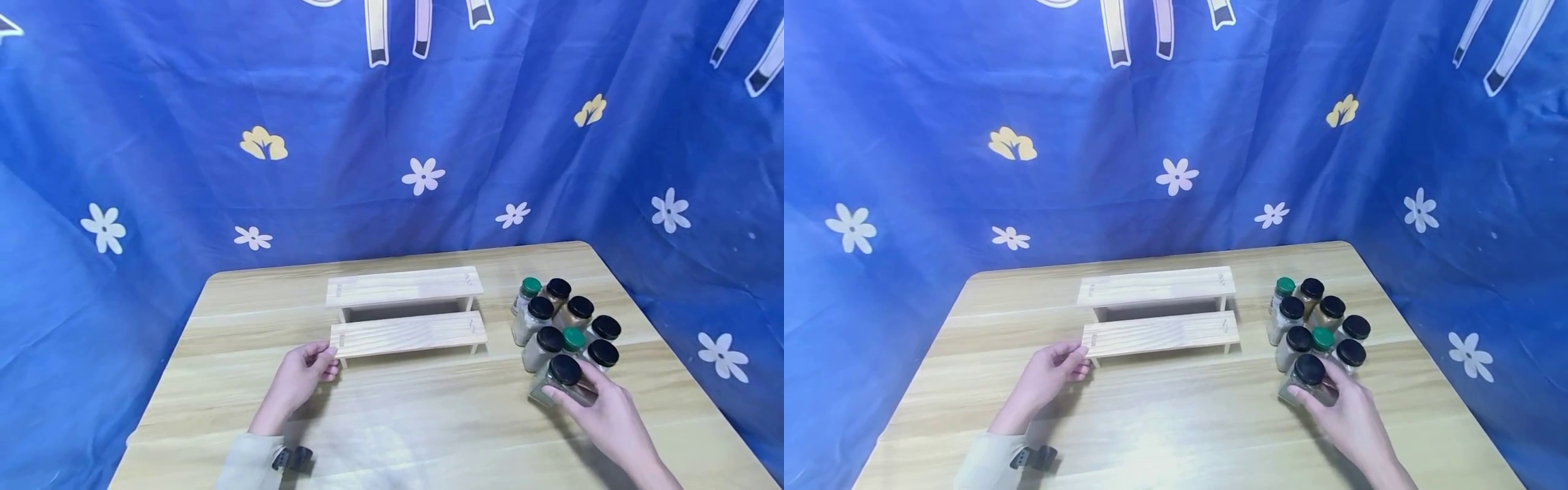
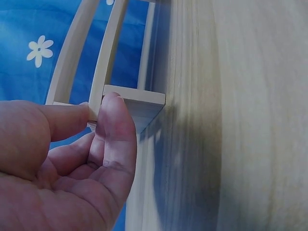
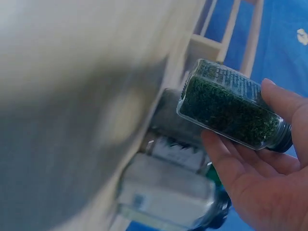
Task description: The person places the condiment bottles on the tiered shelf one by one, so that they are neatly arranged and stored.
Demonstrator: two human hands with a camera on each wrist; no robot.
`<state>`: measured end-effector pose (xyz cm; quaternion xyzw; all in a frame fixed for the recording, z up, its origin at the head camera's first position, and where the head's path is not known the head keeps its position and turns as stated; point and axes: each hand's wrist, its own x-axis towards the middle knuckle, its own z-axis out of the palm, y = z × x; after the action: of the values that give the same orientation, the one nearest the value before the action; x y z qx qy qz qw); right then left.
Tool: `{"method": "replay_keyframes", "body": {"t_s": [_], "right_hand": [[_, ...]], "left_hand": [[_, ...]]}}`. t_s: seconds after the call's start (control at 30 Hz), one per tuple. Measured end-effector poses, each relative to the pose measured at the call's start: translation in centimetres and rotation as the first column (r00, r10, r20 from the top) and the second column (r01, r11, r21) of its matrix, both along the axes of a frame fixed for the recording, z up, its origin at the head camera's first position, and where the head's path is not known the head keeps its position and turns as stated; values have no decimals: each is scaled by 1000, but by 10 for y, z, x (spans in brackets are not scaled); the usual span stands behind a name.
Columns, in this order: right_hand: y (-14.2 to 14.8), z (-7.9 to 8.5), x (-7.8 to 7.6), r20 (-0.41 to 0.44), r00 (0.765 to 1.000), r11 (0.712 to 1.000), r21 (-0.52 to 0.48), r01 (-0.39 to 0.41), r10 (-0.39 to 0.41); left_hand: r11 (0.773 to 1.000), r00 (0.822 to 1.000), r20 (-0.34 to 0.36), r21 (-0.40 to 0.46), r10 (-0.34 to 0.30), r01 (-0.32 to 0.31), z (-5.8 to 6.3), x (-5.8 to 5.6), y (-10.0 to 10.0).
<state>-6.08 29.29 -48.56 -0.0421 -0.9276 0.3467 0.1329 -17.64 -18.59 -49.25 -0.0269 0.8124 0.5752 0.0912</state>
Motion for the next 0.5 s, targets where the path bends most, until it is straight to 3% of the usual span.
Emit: {"method": "replay_keyframes", "body": {"t_s": [0.3,0.5], "right_hand": [[-23,26,-8,-51,993,993,-43,-109,107],[-44,51,-25,-147,969,978,-33,-205,198]], "left_hand": [[999,1000,20,37,10,-11,3,2,1],[999,999,25,33,28,-29,6,5,2]]}}
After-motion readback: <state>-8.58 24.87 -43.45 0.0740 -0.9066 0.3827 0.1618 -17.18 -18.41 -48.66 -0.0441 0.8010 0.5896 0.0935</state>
